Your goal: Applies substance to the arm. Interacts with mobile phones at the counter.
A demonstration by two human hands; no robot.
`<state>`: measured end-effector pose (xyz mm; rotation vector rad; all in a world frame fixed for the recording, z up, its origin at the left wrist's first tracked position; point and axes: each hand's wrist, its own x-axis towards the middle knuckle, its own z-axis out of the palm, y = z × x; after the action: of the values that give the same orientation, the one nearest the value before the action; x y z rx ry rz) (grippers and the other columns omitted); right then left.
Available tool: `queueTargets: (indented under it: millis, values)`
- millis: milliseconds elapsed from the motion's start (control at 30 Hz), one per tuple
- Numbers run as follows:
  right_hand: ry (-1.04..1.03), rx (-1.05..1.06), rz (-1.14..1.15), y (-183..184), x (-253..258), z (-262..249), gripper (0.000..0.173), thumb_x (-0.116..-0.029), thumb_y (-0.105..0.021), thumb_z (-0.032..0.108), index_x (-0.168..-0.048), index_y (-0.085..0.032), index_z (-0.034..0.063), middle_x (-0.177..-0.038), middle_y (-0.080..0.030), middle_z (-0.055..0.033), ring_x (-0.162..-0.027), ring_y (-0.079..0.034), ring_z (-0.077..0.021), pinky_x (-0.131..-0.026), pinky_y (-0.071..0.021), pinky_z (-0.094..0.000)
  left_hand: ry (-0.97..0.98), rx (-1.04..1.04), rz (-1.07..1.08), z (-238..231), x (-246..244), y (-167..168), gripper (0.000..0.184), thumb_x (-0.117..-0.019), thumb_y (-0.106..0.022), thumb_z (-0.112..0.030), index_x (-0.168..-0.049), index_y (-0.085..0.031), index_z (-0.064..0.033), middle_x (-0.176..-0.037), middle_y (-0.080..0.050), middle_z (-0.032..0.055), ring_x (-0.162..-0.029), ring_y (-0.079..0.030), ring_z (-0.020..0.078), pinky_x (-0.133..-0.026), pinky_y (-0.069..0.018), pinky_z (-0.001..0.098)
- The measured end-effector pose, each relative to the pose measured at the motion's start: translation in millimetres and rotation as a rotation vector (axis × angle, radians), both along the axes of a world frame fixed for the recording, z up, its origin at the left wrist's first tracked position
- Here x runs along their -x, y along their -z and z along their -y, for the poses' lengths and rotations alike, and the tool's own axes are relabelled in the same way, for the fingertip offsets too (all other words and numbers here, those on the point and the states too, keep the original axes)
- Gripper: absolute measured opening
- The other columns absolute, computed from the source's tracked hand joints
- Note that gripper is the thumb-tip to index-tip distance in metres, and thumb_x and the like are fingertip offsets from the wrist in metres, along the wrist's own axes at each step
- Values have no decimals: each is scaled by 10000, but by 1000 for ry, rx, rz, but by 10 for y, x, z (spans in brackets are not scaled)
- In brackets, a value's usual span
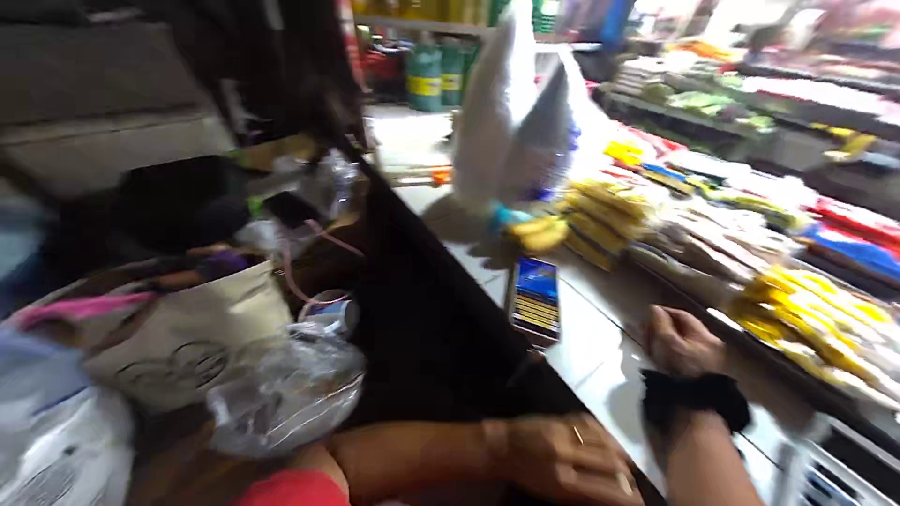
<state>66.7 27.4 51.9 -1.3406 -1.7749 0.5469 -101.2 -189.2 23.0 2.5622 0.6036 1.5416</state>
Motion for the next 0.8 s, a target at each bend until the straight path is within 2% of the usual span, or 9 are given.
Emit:
queueTargets:
  millis: [67,167,233,267,333,400,500,667,800]
  values:
    - [-4,26,-44,-36,22,88,381,-1041,-539,286,-1136,-674,-58,-816,-685,-104,-636,-618,-85,-642,-554,-306,-473,214,-26,-43,886,-3,211,-887,-680,-18,-1085,-753,-15,-1108,-728,153,-1136,-654,278,-1075,-465,418]
    - [-7,14,-153,20,62,69,326,-1019,-582,258,-1068,-671,-52,-720,-630,-7,-557,-554,24,-551,-505,-187,-970,586,252,51,2415,-156,299,-957,-573,-129,-1157,-632,85,-1164,-649,228,-1115,-626,306,-999,-500,463]
    - [-8,21,-191,30,88,47,290,-1005,-591,243,-1040,-665,-35,-683,-605,47,-532,-544,53,-522,-491,-157,-1144,648,745,171,3307,-147,282,-1037,-545,-249,-974,-645,7,-835,-620,98,-750,-587,167,-730,-513,365]
    - [-2,33,-203,27,94,38,268,-1003,-596,233,-1036,-662,-24,-676,-599,67,-526,-544,62,-515,-486,-146,-1205,693,1016,186,3666,-135,360,-1055,-509,-365,-806,-563,-111,-618,-460,-27,-524,-433,78,-529,-416,268]
    - [10,58,-217,39,83,7,237,-1004,-603,220,-1031,-655,-9,-665,-590,85,-519,-547,69,-508,-482,-133,-1151,961,1367,229,4213,-88,434,-1076,-410,-487,-817,-488,-148,-513,-273,-82,-393,-247,55,-401,-282,223]
    - [22,81,-213,35,80,-5,227,-1007,-603,219,-1026,-652,-2,-655,-583,87,-512,-540,71,-500,-474,-127,-1121,1157,1531,188,4472,21,426,-1091,-356,-454,-976,-575,-107,-578,-374,-50,-413,-321,64,-402,-316,209]
    - [24,107,-193,-7,85,1,228,-1017,-587,219,-1037,-643,-1,-664,-581,86,-517,-541,69,-503,-475,-127,-1099,1086,1698,-13,4567,-3,445,-1111,-294,-373,-1187,-586,-46,-937,-679,98,-656,-594,144,-551,-453,274]
    - [30,94,-200,14,43,0,224,-1013,-595,216,-1033,-644,-1,-652,-578,97,-507,-536,78,-495,-470,-119,-949,790,2018,-314,4640,-83,431,-1076,-310,-392,-1253,-546,-77,-1018,-637,111,-757,-602,175,-598,-482,312]
    - [22,54,-184,36,60,-38,226,-998,-603,218,-997,-650,-3,-638,-574,97,-498,-524,89,-487,-461,-112,-957,791,1889,-446,4669,-38,413,-1087,-412,-416,-1252,-538,-58,-966,-573,67,-754,-541,138,-667,-476,288]
